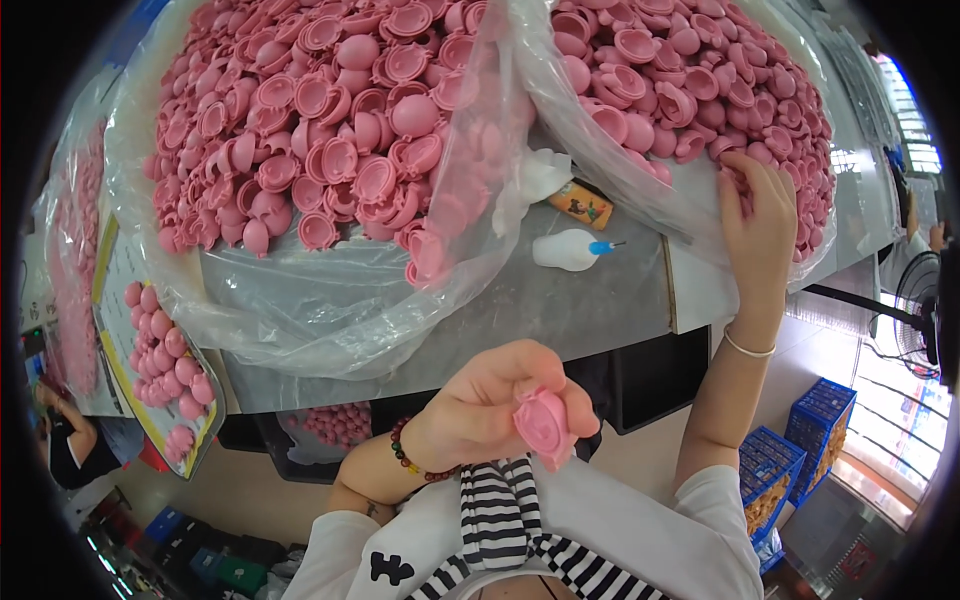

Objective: Assembling small pink plastic toy components by applying glue from a bottle and joining halves together.

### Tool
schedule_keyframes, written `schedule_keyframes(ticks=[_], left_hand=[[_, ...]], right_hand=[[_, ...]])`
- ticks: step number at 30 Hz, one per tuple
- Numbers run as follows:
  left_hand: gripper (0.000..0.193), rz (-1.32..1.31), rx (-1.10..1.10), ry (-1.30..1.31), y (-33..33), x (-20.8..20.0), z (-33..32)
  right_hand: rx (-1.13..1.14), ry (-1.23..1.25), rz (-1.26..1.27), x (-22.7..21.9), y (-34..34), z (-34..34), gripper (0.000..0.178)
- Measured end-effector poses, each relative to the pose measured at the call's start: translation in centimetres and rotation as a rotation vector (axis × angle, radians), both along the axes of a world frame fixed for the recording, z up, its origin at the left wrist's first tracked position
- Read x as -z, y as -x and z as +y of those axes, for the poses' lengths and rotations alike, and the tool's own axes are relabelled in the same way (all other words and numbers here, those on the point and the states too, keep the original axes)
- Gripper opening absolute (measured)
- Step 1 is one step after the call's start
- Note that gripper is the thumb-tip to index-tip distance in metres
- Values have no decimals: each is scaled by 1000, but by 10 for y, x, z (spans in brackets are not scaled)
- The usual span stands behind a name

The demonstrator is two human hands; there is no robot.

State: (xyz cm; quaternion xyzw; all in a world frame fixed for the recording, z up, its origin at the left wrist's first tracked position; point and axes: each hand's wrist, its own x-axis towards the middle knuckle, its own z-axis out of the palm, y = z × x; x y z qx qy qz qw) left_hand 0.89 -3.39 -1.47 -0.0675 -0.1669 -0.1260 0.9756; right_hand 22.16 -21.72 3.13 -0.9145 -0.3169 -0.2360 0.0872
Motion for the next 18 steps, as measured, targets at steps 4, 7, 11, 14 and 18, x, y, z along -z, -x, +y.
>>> schedule_keyframes(ticks=[4,7,11,14,18], left_hand=[[36,-41,-69,-30,-6,0,0],[36,-28,-36,-57,-5,0,3],[38,32,0,-83,-6,-14,9],[32,253,-71,-392,-4,-32,12],[42,307,-289,-682,-2,-31,12]], right_hand=[[-185,-551,729,-21,57,9,10],[-359,-285,757,-10,83,30,10],[-146,-431,641,-2,98,36,21],[-102,-406,670,-6,102,27,33],[-212,-385,640,-7,107,25,37]])
